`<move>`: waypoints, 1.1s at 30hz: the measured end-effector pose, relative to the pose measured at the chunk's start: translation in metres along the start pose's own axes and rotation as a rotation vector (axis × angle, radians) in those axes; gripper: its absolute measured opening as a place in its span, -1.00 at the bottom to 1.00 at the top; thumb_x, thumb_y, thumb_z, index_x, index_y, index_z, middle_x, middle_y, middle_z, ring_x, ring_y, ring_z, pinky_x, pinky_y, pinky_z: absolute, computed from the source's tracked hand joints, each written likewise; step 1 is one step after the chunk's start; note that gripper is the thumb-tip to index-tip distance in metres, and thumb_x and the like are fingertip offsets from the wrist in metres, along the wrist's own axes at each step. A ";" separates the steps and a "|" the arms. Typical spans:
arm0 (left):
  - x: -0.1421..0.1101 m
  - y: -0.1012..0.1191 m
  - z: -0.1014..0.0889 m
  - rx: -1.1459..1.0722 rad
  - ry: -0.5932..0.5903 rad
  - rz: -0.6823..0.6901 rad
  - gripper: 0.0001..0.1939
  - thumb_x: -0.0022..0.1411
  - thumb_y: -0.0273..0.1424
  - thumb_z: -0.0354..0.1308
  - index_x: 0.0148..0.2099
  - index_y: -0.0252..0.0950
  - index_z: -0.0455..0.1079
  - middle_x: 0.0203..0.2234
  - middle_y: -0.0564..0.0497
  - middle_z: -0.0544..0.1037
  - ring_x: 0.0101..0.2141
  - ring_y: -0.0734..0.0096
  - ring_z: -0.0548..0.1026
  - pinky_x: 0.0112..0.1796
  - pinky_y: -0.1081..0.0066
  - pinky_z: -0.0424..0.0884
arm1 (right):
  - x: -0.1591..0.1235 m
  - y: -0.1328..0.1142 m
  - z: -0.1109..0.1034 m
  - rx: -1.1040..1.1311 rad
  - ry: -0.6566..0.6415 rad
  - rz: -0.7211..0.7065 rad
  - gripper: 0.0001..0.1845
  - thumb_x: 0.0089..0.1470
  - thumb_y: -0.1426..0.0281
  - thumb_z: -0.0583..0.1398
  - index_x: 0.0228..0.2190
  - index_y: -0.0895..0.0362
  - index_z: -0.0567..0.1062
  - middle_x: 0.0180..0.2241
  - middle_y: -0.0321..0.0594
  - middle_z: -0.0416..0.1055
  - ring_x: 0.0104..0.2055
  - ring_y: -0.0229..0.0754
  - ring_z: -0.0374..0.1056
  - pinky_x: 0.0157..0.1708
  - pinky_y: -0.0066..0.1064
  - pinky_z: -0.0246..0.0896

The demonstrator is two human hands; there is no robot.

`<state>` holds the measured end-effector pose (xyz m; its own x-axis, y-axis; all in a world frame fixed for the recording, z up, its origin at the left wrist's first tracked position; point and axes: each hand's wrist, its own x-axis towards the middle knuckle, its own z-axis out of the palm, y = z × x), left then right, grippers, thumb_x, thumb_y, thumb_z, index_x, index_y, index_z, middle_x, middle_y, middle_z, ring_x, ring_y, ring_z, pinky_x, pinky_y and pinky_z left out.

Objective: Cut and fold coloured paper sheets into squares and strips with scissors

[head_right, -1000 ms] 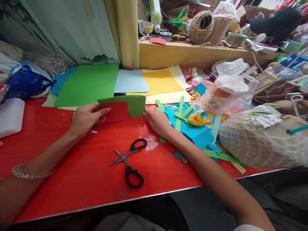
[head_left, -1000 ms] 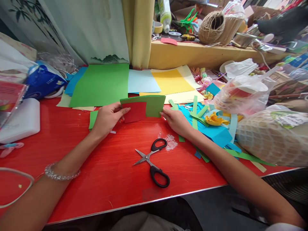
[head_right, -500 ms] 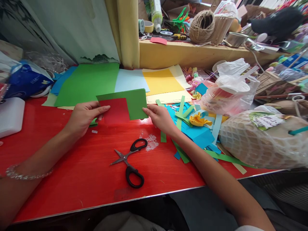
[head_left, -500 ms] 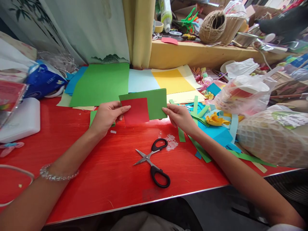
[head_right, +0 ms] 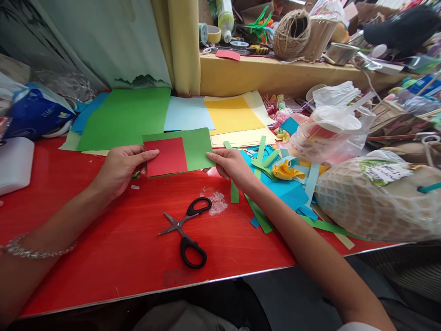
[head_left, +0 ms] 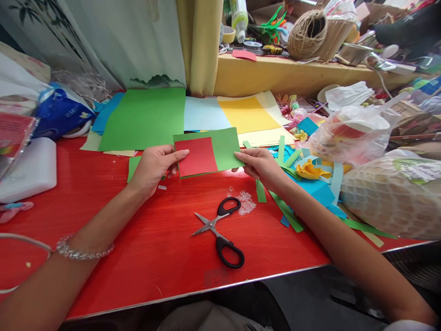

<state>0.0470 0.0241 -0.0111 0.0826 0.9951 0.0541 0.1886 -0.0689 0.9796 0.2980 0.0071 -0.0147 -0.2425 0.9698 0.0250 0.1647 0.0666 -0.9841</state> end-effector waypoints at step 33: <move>-0.035 0.025 0.032 -0.069 -0.131 -0.006 -0.85 0.05 -0.34 0.23 -0.41 -0.31 0.36 -0.66 0.12 0.39 -0.63 0.54 0.34 -0.57 0.52 0.28 | -0.024 -0.010 0.037 0.199 0.023 0.016 -0.65 0.07 0.24 0.18 -0.63 0.17 0.48 -0.82 -0.42 0.11 -0.73 -0.41 -0.06 -0.69 -0.48 -0.11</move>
<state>0.0804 -0.0142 0.0053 0.2099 0.9774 0.0267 0.1217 -0.0532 0.9911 0.2665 -0.0254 -0.0118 -0.2187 0.9757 0.0105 -0.0239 0.0054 -0.9997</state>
